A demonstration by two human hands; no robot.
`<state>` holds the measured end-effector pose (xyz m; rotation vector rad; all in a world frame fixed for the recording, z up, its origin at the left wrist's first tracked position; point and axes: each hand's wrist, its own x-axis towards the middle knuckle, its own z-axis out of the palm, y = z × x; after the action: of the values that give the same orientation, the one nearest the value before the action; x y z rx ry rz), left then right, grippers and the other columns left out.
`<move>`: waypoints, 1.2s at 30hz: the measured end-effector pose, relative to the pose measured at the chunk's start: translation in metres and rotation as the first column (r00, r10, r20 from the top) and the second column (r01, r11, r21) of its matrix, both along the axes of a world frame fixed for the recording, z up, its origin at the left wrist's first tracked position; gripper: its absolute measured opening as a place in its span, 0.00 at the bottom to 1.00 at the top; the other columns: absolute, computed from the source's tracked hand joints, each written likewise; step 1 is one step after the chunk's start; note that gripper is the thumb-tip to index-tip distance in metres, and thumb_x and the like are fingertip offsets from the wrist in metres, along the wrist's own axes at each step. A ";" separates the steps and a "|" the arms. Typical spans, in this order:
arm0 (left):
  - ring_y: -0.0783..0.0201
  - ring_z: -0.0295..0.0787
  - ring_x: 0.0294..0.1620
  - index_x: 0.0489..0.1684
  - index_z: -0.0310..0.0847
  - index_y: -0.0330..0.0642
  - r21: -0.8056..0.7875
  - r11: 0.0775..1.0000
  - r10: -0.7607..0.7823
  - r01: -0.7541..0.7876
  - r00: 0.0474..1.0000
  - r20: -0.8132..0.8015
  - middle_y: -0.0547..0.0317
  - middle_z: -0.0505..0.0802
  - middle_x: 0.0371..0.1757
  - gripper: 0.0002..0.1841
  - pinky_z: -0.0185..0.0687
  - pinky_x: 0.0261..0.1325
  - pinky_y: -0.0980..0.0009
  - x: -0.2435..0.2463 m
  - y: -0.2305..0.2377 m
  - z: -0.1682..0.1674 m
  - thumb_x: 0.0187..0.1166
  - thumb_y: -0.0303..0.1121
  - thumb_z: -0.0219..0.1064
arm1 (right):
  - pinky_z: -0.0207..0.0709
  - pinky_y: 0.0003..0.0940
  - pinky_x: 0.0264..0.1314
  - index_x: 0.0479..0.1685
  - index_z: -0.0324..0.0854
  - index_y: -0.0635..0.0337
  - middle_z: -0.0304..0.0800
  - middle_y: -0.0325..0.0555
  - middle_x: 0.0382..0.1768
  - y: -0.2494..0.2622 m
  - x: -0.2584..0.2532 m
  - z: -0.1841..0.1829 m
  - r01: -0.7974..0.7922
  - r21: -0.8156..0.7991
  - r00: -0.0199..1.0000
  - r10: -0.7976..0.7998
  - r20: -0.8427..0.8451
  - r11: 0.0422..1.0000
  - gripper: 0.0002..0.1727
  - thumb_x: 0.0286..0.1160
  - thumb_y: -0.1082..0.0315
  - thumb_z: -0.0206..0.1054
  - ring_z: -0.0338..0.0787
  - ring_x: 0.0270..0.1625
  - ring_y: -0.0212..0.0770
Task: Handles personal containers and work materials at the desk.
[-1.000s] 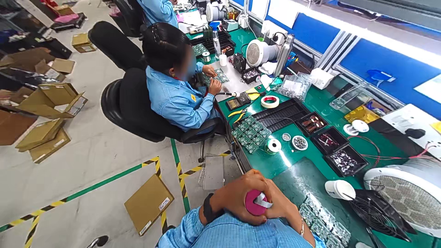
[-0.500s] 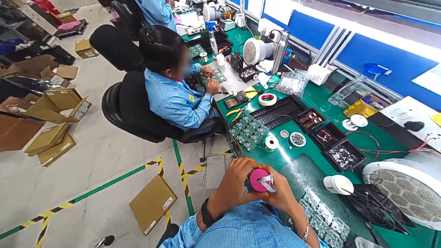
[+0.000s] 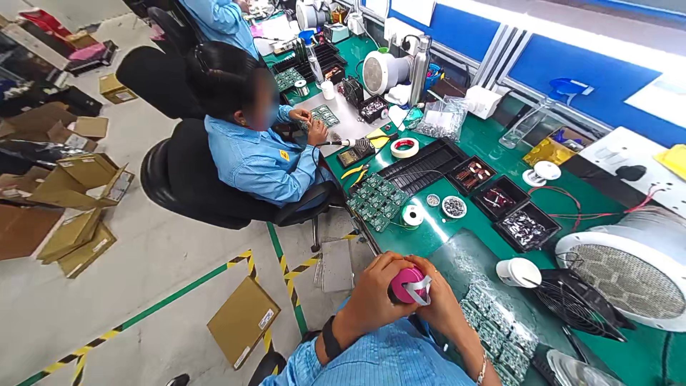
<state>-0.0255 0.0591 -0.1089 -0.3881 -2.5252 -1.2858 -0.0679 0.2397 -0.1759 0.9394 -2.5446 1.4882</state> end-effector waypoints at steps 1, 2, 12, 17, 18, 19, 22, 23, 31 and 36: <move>0.58 0.91 0.58 0.54 0.89 0.33 0.005 1.000 -0.004 0.004 1.000 -0.011 0.44 0.92 0.55 0.29 0.86 0.61 0.68 -0.005 -0.001 0.002 0.54 0.42 0.84 | 0.80 0.55 0.68 0.69 0.80 0.69 0.90 0.60 0.64 0.000 -0.003 -0.001 -0.001 -0.019 1.000 0.002 0.011 1.000 0.40 0.52 0.56 0.80 0.89 0.67 0.57; 0.59 0.91 0.57 0.54 0.89 0.33 0.007 1.000 -0.008 0.008 1.000 -0.023 0.45 0.92 0.54 0.29 0.86 0.60 0.69 -0.010 -0.003 0.003 0.53 0.42 0.84 | 0.79 0.55 0.71 0.71 0.79 0.68 0.88 0.60 0.66 -0.001 -0.006 -0.003 0.006 -0.034 1.000 -0.006 -0.001 0.999 0.41 0.53 0.55 0.79 0.87 0.70 0.57; 0.67 0.90 0.54 0.54 0.87 0.28 0.135 0.988 -0.070 0.079 0.995 -0.071 0.42 0.91 0.54 0.28 0.86 0.54 0.78 -0.104 -0.039 0.029 0.56 0.38 0.83 | 0.75 0.41 0.76 0.80 0.65 0.72 0.78 0.68 0.74 0.012 -0.031 -0.007 0.288 -0.077 0.957 -0.289 -0.011 0.955 0.47 0.66 0.48 0.75 0.82 0.76 0.49; 0.61 0.89 0.57 0.55 0.87 0.27 0.101 0.986 -0.120 0.133 0.985 -0.126 0.40 0.90 0.57 0.28 0.86 0.58 0.72 -0.164 -0.051 0.040 0.55 0.35 0.83 | 0.78 0.38 0.71 0.82 0.61 0.74 0.79 0.71 0.72 0.019 -0.026 -0.016 0.398 -0.033 0.917 -0.397 0.038 0.917 0.48 0.68 0.49 0.74 0.83 0.73 0.48; 0.60 0.90 0.57 0.55 0.87 0.27 0.091 0.984 -0.137 0.150 0.981 -0.135 0.39 0.90 0.57 0.28 0.86 0.58 0.71 -0.176 -0.052 0.042 0.54 0.34 0.83 | 0.78 0.38 0.70 0.82 0.61 0.75 0.79 0.71 0.72 0.017 -0.025 -0.016 0.415 -0.019 0.909 -0.414 0.046 0.910 0.48 0.68 0.49 0.73 0.84 0.72 0.49; 0.58 0.90 0.57 0.55 0.88 0.27 0.080 0.983 -0.151 0.163 0.978 -0.143 0.39 0.90 0.57 0.28 0.87 0.57 0.70 -0.187 -0.053 0.044 0.54 0.33 0.84 | 0.78 0.38 0.70 0.82 0.60 0.75 0.80 0.71 0.71 0.016 -0.023 -0.016 0.428 -0.005 0.902 -0.428 0.057 0.904 0.48 0.68 0.50 0.73 0.85 0.71 0.50; 0.55 0.90 0.58 0.57 0.87 0.27 0.063 0.978 -0.187 0.197 0.972 -0.142 0.38 0.90 0.59 0.28 0.88 0.58 0.66 -0.218 -0.052 0.049 0.54 0.31 0.84 | 0.80 0.40 0.69 0.82 0.61 0.76 0.80 0.71 0.71 0.010 -0.020 -0.017 0.440 0.030 0.893 -0.441 0.090 0.898 0.48 0.66 0.51 0.74 0.86 0.70 0.51; 0.55 0.90 0.59 0.58 0.87 0.27 0.062 0.976 -0.198 0.208 0.970 -0.144 0.38 0.89 0.60 0.28 0.88 0.58 0.66 -0.229 -0.051 0.050 0.55 0.31 0.84 | 0.80 0.41 0.68 0.82 0.61 0.75 0.81 0.70 0.71 0.008 -0.020 -0.019 0.436 0.043 0.893 -0.438 0.102 0.899 0.48 0.66 0.51 0.74 0.86 0.69 0.51; 0.50 0.90 0.60 0.62 0.85 0.29 -0.008 0.948 -0.316 0.320 0.933 -0.173 0.39 0.88 0.64 0.29 0.89 0.56 0.56 -0.317 -0.038 0.075 0.55 0.26 0.83 | 0.81 0.45 0.69 0.83 0.62 0.75 0.82 0.67 0.72 -0.002 -0.020 -0.026 0.418 0.105 0.886 -0.430 0.174 0.902 0.47 0.68 0.52 0.71 0.88 0.68 0.54; 0.48 0.89 0.60 0.62 0.84 0.29 -0.075 0.937 -0.349 0.341 0.911 -0.221 0.38 0.88 0.64 0.31 0.89 0.57 0.54 -0.382 -0.018 0.075 0.53 0.25 0.84 | 0.81 0.50 0.70 0.85 0.61 0.73 0.83 0.63 0.72 -0.002 -0.023 -0.024 0.455 0.158 0.849 -0.480 0.220 0.876 0.47 0.68 0.53 0.71 0.88 0.68 0.55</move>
<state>-0.4073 0.0409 -0.0340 -0.9715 -2.3512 -1.2268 -0.0911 0.2375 -0.2001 0.0973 -2.7622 1.4060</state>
